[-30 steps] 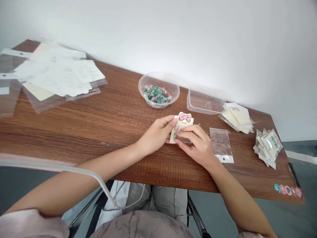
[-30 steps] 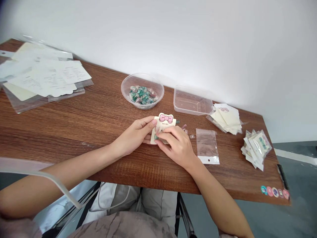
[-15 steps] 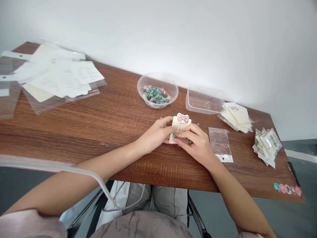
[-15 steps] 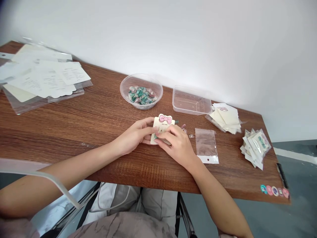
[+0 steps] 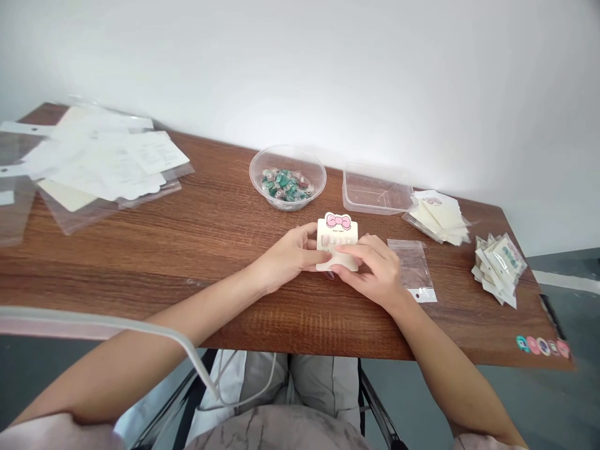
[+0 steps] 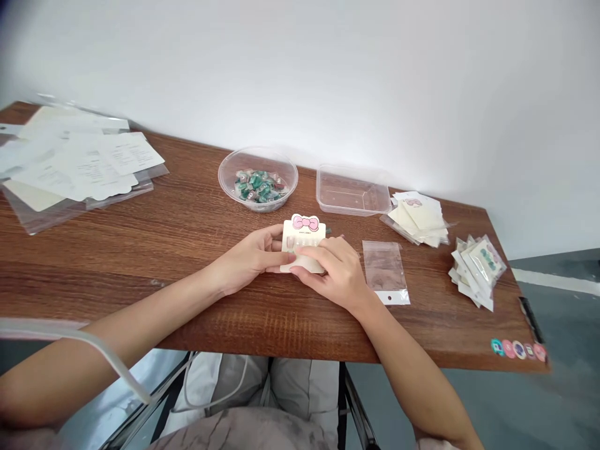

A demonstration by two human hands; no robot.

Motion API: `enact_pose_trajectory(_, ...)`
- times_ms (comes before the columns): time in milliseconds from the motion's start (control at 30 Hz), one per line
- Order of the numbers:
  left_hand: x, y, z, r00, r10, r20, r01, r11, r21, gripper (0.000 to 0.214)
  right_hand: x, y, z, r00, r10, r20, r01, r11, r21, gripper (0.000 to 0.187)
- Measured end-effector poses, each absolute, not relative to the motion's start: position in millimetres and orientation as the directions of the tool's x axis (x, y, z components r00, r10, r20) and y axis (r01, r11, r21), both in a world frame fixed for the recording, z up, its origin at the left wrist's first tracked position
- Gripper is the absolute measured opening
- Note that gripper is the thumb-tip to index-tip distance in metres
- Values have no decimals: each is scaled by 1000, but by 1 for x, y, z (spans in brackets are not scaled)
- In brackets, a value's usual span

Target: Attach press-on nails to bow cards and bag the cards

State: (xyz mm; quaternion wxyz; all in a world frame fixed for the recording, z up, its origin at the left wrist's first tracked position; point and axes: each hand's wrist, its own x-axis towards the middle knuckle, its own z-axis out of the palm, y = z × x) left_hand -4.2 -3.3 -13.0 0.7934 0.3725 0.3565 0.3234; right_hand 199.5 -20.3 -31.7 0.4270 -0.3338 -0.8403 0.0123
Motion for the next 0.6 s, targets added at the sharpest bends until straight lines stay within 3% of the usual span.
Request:
enact_pose_trajectory(300, -31, 13, 18, 310, 921, -236, -336, 338, 879, 62, 226, -13, -22, -124, 742, 659, 643, 566, -516, 9)
enact_pose_trajectory(433, -48, 23, 31, 197, 958, -209, -311, 264, 913, 55, 226, -10, -23, -146, 819, 554, 682, 489, -544, 12)
enact_pose_trajectory(600, -49, 27, 28, 204, 952, -228, -312, 284, 907, 59, 227, -6, -29, -265, 866, 424, 715, 471, -516, 12)
